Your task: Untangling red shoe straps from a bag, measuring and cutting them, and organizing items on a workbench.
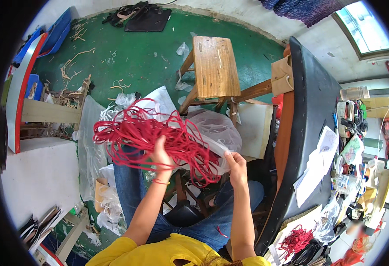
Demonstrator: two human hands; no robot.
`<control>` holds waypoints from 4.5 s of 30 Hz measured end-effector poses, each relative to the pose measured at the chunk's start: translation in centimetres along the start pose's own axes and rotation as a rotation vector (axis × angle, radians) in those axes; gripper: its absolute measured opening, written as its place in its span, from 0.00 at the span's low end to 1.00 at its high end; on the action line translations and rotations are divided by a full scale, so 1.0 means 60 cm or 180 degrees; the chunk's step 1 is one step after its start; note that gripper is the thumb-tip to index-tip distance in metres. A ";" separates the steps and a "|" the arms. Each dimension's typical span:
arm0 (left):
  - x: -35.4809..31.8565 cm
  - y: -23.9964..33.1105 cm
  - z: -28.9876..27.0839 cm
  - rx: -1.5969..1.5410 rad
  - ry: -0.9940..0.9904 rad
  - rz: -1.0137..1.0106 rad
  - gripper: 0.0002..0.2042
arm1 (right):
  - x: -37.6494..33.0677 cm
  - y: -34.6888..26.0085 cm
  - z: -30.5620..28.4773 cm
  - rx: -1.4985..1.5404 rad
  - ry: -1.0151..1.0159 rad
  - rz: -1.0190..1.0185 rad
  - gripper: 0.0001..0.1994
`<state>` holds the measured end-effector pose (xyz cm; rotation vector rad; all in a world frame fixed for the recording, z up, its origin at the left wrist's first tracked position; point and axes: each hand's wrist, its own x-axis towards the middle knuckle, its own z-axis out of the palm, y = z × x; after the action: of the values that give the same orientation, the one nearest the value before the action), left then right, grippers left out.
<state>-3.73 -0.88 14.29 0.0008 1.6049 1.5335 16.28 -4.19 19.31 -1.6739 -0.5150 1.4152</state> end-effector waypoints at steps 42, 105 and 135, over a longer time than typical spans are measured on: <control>-0.052 0.230 -0.083 0.4868 -0.6553 0.1854 0.33 | 0.054 -0.459 -0.056 0.0384 0.1051 -0.2813 0.11; -0.753 -0.070 0.127 0.1709 -0.7101 0.3680 0.26 | -0.652 0.058 -0.466 0.0907 0.3942 -0.1257 0.20; -0.774 -0.047 0.425 0.3561 -0.5693 0.3178 0.17 | -0.527 0.033 -0.465 -0.0191 0.3570 -0.1754 0.11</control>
<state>40.59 -6.69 42.90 2.2568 0.5436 0.3368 33.47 -39.04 35.74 -1.8677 -0.3041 -0.0213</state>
